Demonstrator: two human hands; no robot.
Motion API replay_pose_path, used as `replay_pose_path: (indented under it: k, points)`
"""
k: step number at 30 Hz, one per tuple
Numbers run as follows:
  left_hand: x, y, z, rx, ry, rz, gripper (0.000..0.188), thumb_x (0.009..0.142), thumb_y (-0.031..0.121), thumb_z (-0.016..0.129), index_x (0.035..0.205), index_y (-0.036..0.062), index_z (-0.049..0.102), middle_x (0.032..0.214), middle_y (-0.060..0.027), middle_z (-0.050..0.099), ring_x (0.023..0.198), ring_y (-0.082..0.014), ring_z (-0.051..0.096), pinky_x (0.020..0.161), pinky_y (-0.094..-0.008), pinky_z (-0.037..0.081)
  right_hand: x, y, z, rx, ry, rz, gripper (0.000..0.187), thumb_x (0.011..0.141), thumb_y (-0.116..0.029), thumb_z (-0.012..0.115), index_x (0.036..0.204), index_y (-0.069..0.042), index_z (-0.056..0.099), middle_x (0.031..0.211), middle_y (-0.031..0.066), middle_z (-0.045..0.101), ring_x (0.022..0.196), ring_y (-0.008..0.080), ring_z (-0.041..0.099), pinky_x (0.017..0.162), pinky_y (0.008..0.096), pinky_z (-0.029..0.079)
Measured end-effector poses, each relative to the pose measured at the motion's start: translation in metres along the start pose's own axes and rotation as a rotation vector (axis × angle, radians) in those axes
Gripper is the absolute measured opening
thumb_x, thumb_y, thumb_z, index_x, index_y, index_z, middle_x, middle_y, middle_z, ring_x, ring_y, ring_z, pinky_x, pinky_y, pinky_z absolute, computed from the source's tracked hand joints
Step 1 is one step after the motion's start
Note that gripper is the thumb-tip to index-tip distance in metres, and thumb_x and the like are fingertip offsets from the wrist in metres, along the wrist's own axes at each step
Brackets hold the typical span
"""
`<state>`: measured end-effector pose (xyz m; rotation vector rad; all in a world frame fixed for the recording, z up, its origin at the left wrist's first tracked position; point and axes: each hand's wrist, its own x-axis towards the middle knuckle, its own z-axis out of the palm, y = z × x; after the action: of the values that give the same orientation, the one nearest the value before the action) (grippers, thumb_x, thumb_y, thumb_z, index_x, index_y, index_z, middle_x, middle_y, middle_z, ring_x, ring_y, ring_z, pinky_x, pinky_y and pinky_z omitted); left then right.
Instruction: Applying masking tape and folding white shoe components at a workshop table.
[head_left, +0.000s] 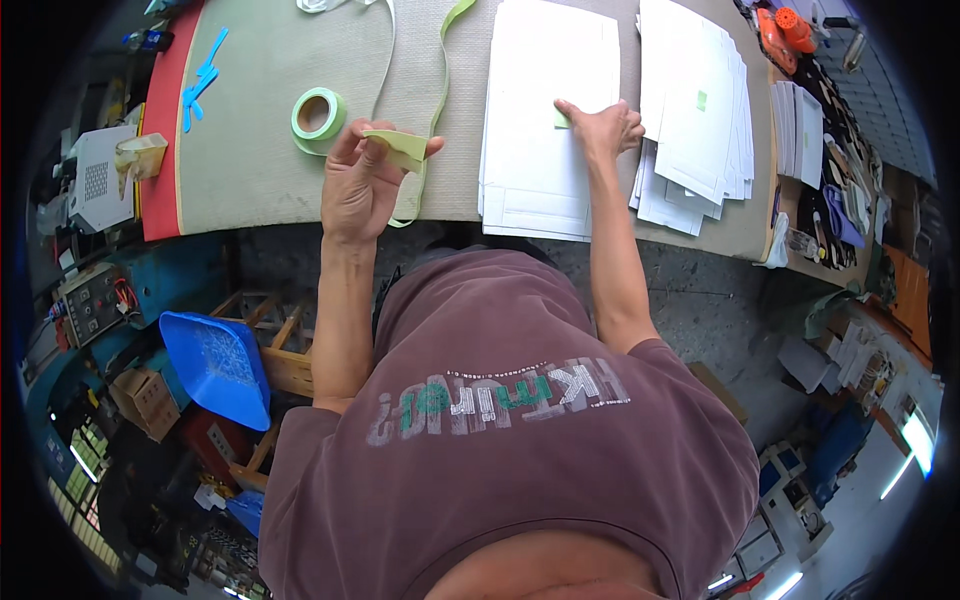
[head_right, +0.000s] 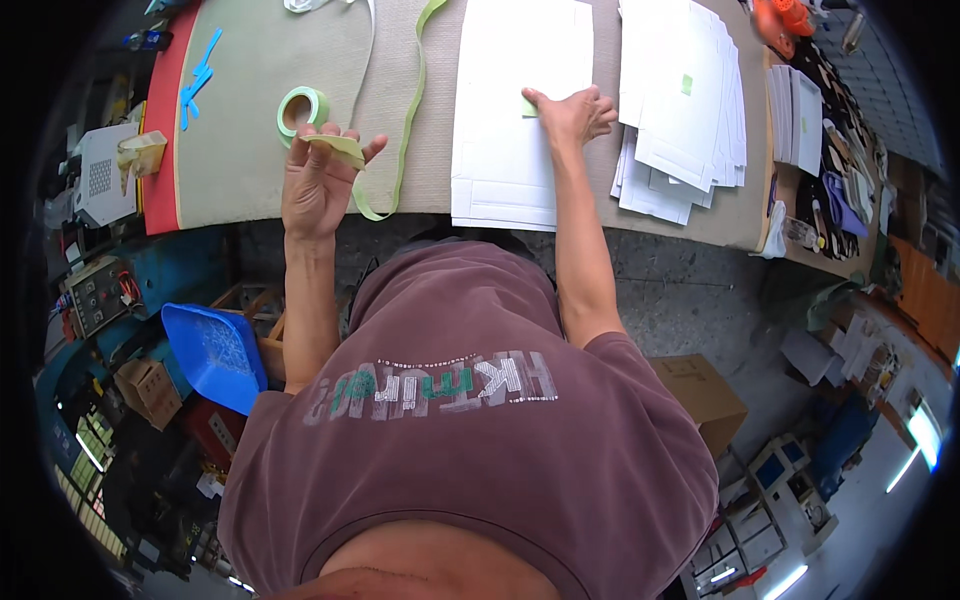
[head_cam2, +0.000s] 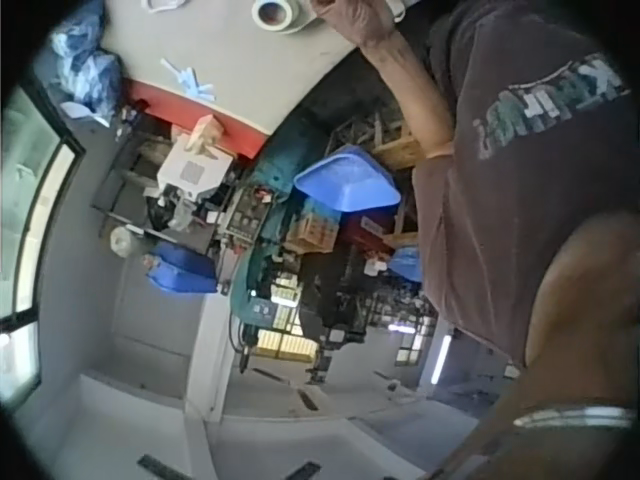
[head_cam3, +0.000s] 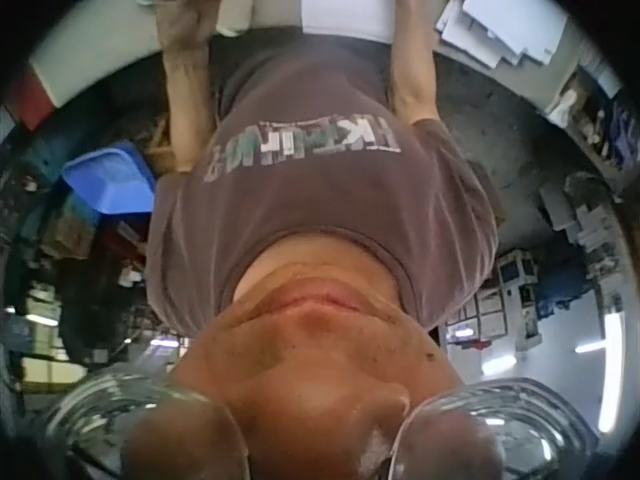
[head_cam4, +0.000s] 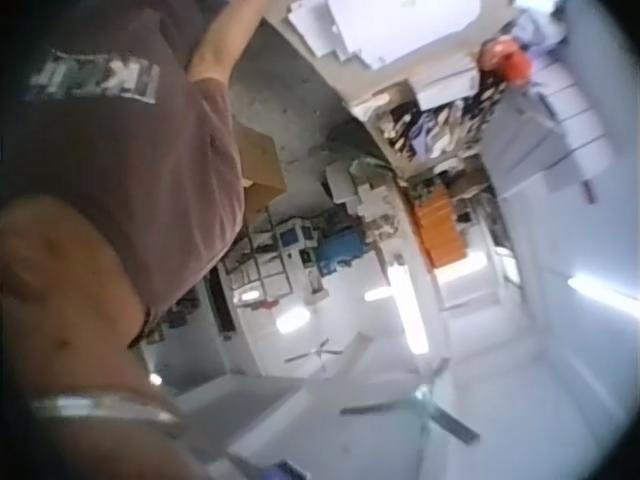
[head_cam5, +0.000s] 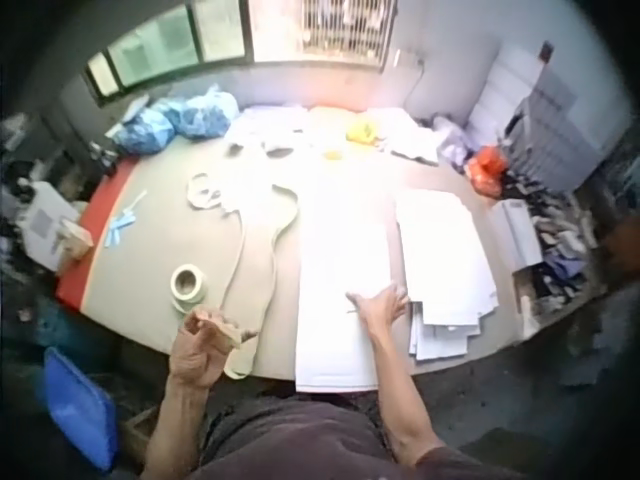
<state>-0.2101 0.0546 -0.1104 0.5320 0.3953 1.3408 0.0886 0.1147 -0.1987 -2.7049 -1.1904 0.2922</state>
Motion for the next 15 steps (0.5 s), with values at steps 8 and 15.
replay_pose_path:
  k: [8, 15]
  points:
    - [0.010, 0.011, 0.068, 0.543, 0.179, -0.124, 0.028, 0.087, 0.003, 0.073, 0.114, 0.0030, 0.066, 0.106, -0.0089, 0.069, 0.090, -0.0150, 0.067, 0.083, -0.0251, 0.057, 0.054, 0.059, -0.076, 0.722, -0.039, 0.071, 0.076, 0.075, -0.040, 0.085, 0.122, 0.007, 0.048, 0.118, 0.0278, 0.059, 0.108, 0.0384, 0.062, 0.095, 0.0528, 0.051]
    - [0.008, 0.006, 0.104, 1.088, 0.138, -0.208, 0.028, 0.083, 0.004, 0.078, 0.109, 0.0009, 0.068, 0.087, -0.0092, 0.073, 0.074, -0.0116, 0.068, 0.073, -0.0212, 0.057, -0.037, -0.004, -0.158, 0.774, -0.520, -0.652, 0.073, 0.080, -0.046, 0.080, 0.132, -0.001, 0.057, 0.126, 0.0202, 0.062, 0.110, 0.0330, 0.062, 0.097, 0.0452, 0.053]
